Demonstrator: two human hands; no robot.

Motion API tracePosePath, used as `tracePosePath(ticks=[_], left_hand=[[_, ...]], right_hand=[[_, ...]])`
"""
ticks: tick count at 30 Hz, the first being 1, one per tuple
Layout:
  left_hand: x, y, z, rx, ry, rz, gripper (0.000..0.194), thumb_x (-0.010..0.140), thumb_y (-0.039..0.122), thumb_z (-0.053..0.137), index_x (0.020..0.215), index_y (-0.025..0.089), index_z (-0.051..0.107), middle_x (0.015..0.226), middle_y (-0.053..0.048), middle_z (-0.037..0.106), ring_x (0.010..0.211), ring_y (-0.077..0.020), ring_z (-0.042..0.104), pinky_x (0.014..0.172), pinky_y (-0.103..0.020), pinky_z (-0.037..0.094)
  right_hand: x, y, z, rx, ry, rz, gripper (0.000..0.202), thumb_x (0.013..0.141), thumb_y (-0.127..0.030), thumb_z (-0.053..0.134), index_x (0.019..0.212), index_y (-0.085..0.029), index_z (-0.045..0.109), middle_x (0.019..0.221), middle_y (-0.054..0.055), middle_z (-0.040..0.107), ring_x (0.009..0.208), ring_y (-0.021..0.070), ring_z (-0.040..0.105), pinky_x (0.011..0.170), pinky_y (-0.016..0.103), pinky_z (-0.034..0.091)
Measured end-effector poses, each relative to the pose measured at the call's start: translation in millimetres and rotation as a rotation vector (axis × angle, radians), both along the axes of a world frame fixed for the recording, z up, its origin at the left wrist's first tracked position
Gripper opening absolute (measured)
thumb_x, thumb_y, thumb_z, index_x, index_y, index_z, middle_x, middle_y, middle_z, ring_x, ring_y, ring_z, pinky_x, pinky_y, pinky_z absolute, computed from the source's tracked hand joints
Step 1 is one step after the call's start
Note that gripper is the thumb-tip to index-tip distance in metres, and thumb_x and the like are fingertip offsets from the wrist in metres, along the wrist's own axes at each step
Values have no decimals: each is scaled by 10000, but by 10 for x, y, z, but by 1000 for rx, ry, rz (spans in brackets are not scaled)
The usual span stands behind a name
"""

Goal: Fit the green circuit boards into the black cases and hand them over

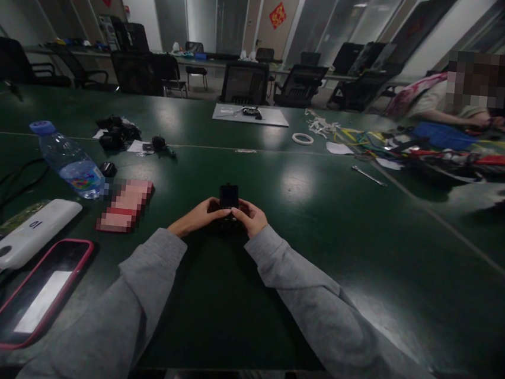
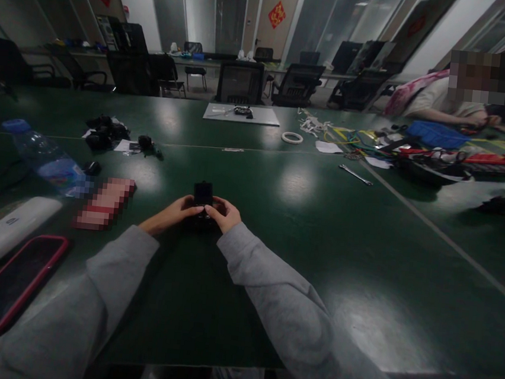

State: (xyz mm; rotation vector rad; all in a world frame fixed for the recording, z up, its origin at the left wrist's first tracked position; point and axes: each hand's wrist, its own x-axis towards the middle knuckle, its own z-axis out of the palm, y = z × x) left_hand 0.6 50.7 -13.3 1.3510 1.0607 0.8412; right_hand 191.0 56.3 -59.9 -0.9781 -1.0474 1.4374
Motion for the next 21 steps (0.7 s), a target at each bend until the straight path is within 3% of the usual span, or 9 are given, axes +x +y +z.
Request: tracePosePath(ticks=[9, 14, 21], left_hand=[[-34, 15, -13, -10, -16, -12, 448, 770, 523, 683, 1025, 154, 676, 1036, -107, 685, 939, -237, 626, 828, -358, 456], [-51, 3, 7, 18, -17, -22, 443, 768, 506, 691, 1040, 157, 686, 1055, -115, 684, 957, -240, 624, 868, -363, 447], [-47, -20, 33, 51, 19, -34, 446, 787, 529, 666, 1041, 162, 677, 1071, -120, 671, 972, -248, 616, 888, -393, 435]], right_hand=[[6, -3, -30, 12, -33, -12, 665, 567, -441, 877, 1122, -163, 637, 979, 65, 683, 931, 193, 650, 879, 368, 516], [7, 7, -63, 23, -61, -22, 654, 564, -442, 876, 1113, -169, 648, 959, 63, 679, 918, 195, 646, 862, 375, 523], [-5, -35, 33, 4, -31, 1, 659, 547, -433, 882, 1102, -175, 638, 958, 60, 679, 917, 196, 649, 860, 375, 526]])
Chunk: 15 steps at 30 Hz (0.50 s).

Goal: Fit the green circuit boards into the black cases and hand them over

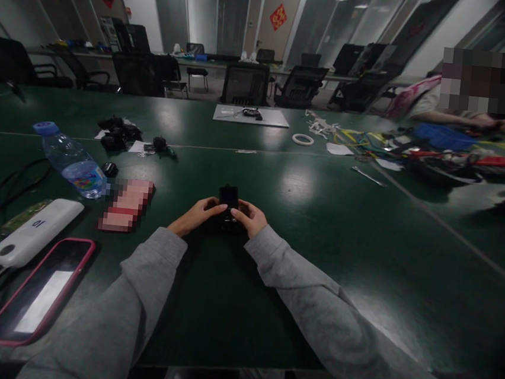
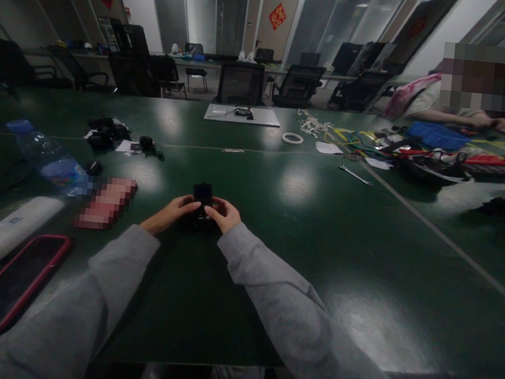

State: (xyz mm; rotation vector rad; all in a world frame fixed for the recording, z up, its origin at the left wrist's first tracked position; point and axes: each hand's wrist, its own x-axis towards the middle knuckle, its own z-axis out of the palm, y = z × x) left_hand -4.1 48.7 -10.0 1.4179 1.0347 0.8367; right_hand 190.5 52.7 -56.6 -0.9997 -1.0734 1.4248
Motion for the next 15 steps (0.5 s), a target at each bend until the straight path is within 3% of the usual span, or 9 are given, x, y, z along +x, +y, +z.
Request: tracePosePath(ticks=[15], left_hand=[[10, 42, -45, 50, 12, -28, 515, 783, 501, 680, 1128, 122, 624, 1155, -140, 647, 1053, -261, 603, 962, -426, 415]], right_hand=[[-18, -42, 96, 44, -66, 0, 735, 514, -530, 870, 1096, -160, 617, 891, 68, 660, 881, 215, 641, 863, 413, 529]])
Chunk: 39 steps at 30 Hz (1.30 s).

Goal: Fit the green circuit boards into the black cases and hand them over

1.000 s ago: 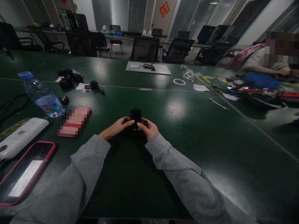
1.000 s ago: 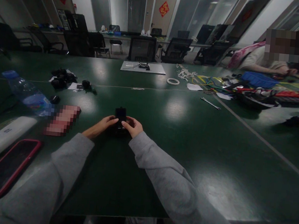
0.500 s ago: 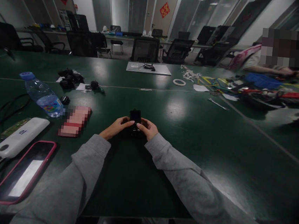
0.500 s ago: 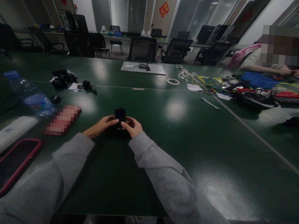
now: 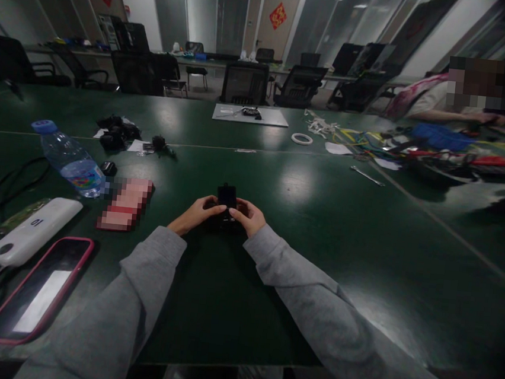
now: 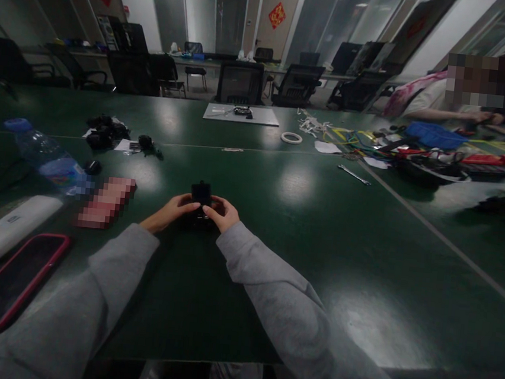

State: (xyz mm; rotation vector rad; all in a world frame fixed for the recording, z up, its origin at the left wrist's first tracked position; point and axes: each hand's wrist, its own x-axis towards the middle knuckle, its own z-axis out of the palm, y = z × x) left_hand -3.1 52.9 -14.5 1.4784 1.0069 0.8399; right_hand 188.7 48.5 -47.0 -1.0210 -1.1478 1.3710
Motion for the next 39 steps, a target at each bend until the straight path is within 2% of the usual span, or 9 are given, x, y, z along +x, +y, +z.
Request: tracePosePath(ticks=[4, 11, 16, 21, 26, 29, 32, 34, 39], left_hand=[[3, -4, -4, 19, 8, 9, 523, 788, 509, 668, 1152, 137, 616, 1199, -136, 633, 1089, -273, 591, 965, -424, 413], [-2, -12, 17, -39, -11, 6, 532, 773, 505, 690, 1166, 155, 614, 1200, -142, 631, 1098, -281, 588, 966, -434, 405], [32, -30, 11, -87, -62, 67, 462, 740, 513, 728, 1010, 147, 648, 1048, -119, 659, 1004, -262, 606, 932, -416, 411], [133, -30, -5, -213, -365, 187, 563, 805, 657, 577, 1073, 164, 625, 1091, -108, 663, 1013, -229, 619, 922, -375, 437], [245, -84, 61, -490, -674, 82, 800, 829, 787, 334, 1157, 132, 655, 1111, -161, 696, 1079, -279, 632, 942, -409, 460], [311, -134, 93, -596, -750, 79, 814, 859, 769, 264, 1209, 140, 644, 1131, -159, 698, 1070, -275, 645, 944, -425, 467], [346, -145, 86, -635, -791, 100, 790, 876, 745, 272, 1232, 141, 635, 1145, -158, 695, 1069, -272, 647, 951, -429, 468], [346, -130, 65, -646, -792, 122, 778, 874, 741, 297, 1232, 139, 635, 1144, -155, 696, 1076, -271, 644, 956, -422, 467], [322, -88, 12, -679, -793, 135, 800, 860, 761, 290, 1255, 146, 616, 1123, -159, 696, 1086, -279, 637, 967, -421, 460]], right_hand=[[23, 7, -12, 43, -62, 29, 712, 574, -537, 846, 1136, -166, 615, 927, 83, 655, 966, 245, 632, 892, 441, 524], [2, -13, -1, 23, -9, 12, 762, 533, -552, 860, 1133, -165, 596, 958, 81, 657, 935, 227, 638, 885, 426, 530], [23, 30, -111, 22, 33, 26, 733, 581, -516, 859, 1173, -174, 594, 1023, 82, 659, 1000, 229, 634, 935, 429, 513], [-23, 10, -130, -17, 100, 35, 717, 611, -514, 851, 1194, -183, 594, 1071, 87, 659, 1019, 228, 638, 975, 433, 494], [-189, -98, -15, -34, 183, 66, 699, 589, -507, 864, 1147, -179, 598, 1043, 86, 665, 1000, 230, 645, 970, 430, 499], [-260, -123, -8, -10, 155, 26, 668, 590, -560, 842, 1082, -177, 601, 1054, 92, 656, 1004, 238, 641, 962, 437, 505], [-286, -133, -23, 77, 34, -37, 679, 616, -657, 779, 1048, -176, 574, 1048, 109, 645, 986, 245, 638, 921, 437, 525], [-280, -156, -14, 197, -79, -75, 652, 698, -674, 711, 1088, -181, 536, 1074, 120, 631, 1003, 239, 628, 916, 431, 526], [-220, -280, 114, 620, -516, -254, 531, 884, -537, 550, 1259, -170, 466, 1139, 142, 560, 1038, 239, 576, 908, 444, 516]])
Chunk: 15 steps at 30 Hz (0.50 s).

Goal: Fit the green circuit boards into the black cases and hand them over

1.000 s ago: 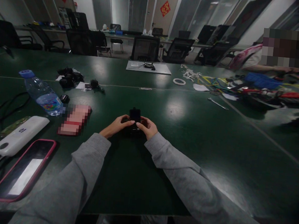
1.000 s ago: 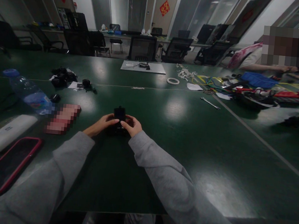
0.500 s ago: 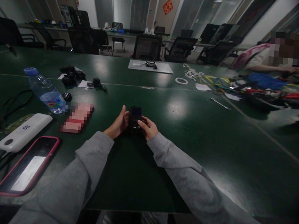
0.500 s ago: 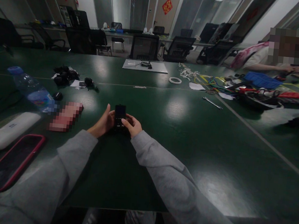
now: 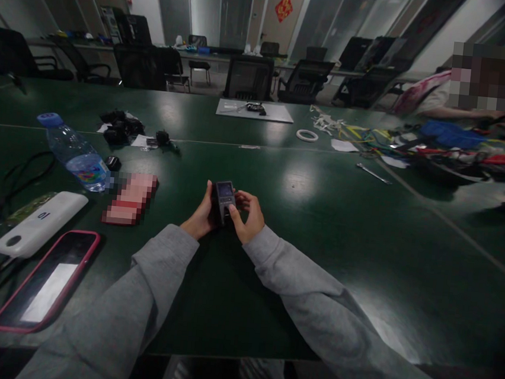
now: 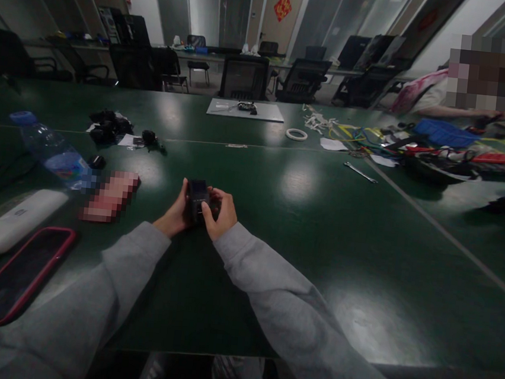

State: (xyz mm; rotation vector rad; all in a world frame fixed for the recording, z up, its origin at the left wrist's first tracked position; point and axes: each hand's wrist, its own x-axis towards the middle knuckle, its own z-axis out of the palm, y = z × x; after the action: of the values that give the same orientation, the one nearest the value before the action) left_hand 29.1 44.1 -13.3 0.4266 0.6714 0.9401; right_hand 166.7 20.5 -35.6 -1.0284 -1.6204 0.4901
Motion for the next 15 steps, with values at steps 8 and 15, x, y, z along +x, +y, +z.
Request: tracePosePath(ticks=[8, 15], left_hand=[[2, 10, -71, 29, 75, -18, 809, 774, 812, 418, 1191, 156, 644, 1077, -169, 704, 1074, -316, 639, 967, -446, 471], [-7, 25, -104, 53, 136, -24, 846, 764, 838, 382, 1144, 135, 661, 1029, -169, 711, 1064, -306, 645, 933, -432, 500]], right_hand=[[-35, -163, 108, 161, -434, -132, 610, 887, -503, 531, 1429, -259, 394, 1359, 112, 348, 1193, 286, 425, 1031, 469, 416], [-59, -166, 59, 117, -491, -109, 688, 851, -529, 575, 1439, -234, 377, 1335, 134, 369, 1177, 307, 436, 995, 483, 438]])
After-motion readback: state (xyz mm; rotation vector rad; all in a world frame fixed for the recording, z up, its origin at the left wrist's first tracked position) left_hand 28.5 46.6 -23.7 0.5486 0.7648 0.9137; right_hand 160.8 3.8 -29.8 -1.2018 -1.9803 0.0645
